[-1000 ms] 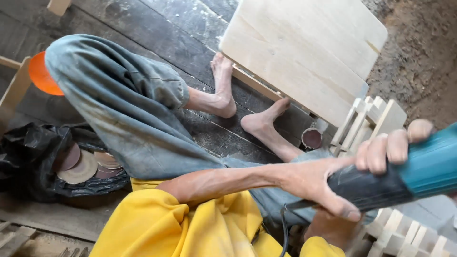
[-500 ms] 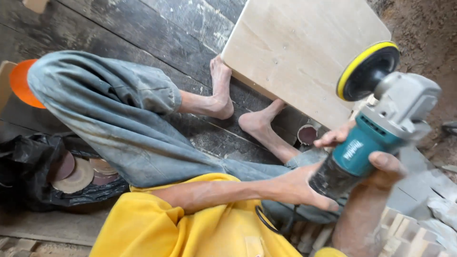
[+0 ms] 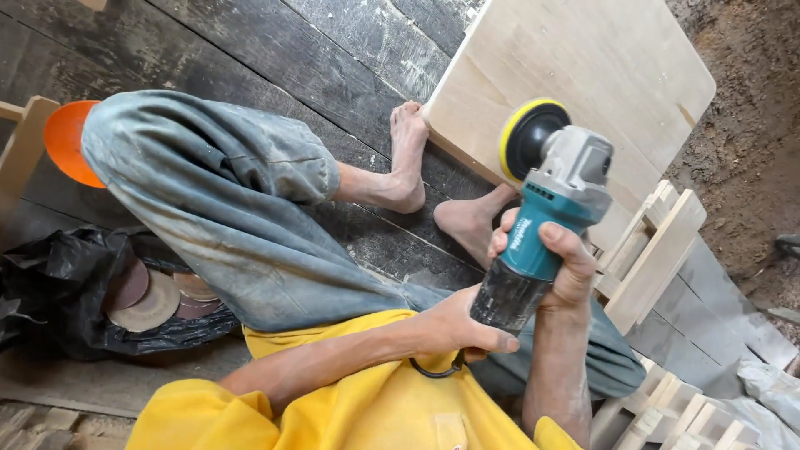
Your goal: Sanding wooden boards using a power sander in a workshop.
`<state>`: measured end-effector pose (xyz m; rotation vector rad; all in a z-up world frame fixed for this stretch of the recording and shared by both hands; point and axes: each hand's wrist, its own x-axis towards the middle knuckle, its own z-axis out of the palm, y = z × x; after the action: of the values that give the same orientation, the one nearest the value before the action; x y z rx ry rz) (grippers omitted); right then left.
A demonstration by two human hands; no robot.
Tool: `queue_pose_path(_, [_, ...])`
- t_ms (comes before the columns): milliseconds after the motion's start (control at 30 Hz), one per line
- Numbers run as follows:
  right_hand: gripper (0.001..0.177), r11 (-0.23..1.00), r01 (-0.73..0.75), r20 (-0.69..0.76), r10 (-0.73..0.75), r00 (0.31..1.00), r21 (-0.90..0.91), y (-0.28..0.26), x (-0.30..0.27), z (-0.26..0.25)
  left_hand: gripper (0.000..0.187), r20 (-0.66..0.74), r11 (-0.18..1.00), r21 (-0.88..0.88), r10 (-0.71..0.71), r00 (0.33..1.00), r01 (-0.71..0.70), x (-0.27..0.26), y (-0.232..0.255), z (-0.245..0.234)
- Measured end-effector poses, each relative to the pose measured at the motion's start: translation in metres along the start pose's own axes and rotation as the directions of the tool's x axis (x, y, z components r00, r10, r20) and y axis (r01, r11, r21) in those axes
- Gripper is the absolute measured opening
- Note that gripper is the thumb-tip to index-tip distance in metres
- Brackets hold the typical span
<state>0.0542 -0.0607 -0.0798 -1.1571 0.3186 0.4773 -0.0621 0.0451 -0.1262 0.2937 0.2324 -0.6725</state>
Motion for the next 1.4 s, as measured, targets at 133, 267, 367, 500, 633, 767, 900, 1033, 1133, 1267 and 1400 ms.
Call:
queue_pose_path(133, [0.049, 0.996, -0.064, -0.149, 0.074, 0.986, 0.070, 0.023, 0.011, 0.028, 0.093, -0.219, 0.838, 0.543, 0.090, 0.972, 0.045, -0.029, 0.056, 0.001])
queue_pose_path(267, [0.047, 0.988, -0.133, -0.127, 0.143, 0.982, 0.079, 0.031, 0.018, 0.095, 0.072, -0.336, 0.834, 0.528, 0.377, 0.863, -0.158, -0.044, 0.131, 0.025])
queue_pose_path(367, [0.013, 0.997, -0.028, -0.140, 0.017, 0.990, -0.077, 0.018, 0.014, 0.153, 0.091, -0.399, 0.776, 0.631, 0.332, 0.855, -0.007, -0.041, 0.142, 0.022])
queue_pose_path(500, [0.011, 0.971, -0.022, -0.206, -0.029, 0.978, -0.237, 0.016, 0.009, 0.130, 0.085, -0.332, 0.767, 0.634, 0.384, 0.862, -0.098, -0.037, 0.126, 0.026])
queue_pose_path(633, [0.017, 0.952, -0.027, -0.151, -0.020, 0.988, -0.305, 0.021, 0.018, 0.111, 0.083, -0.368, 0.767, 0.636, 0.401, 0.839, -0.088, -0.045, 0.130, 0.030])
queue_pose_path(767, [0.019, 0.974, -0.026, -0.162, -0.012, 0.987, -0.226, 0.023, 0.023, 0.110, 0.082, -0.390, 0.745, 0.664, 0.413, 0.823, -0.059, -0.035, 0.127, 0.022])
queue_pose_path(900, [0.026, 0.945, -0.068, -0.221, -0.004, 0.975, -0.319, 0.024, 0.023, 0.090, 0.079, -0.403, 0.761, 0.647, 0.398, 0.824, -0.051, -0.029, 0.118, 0.023])
queue_pose_path(1033, [0.050, 0.984, -0.024, -0.194, -0.011, 0.981, -0.179, 0.017, 0.027, 0.143, 0.076, -0.443, 0.702, 0.712, 0.423, 0.790, 0.024, -0.040, 0.141, 0.028])
queue_pose_path(1133, [0.048, 0.976, -0.085, -0.288, 0.024, 0.957, -0.201, 0.018, 0.018, 0.112, 0.078, -0.410, 0.687, 0.726, 0.432, 0.804, 0.001, -0.032, 0.118, 0.022])
queue_pose_path(1267, [0.045, 0.950, -0.214, -0.373, 0.118, 0.920, -0.227, 0.013, 0.000, 0.068, 0.078, -0.402, 0.735, 0.677, 0.335, 0.852, 0.031, -0.015, 0.084, 0.033])
queue_pose_path(1400, [0.055, 0.972, -0.105, -0.128, 0.080, 0.989, -0.208, 0.004, -0.019, 0.004, 0.081, -0.367, 0.717, 0.686, 0.192, 0.910, 0.126, 0.005, 0.061, 0.047])
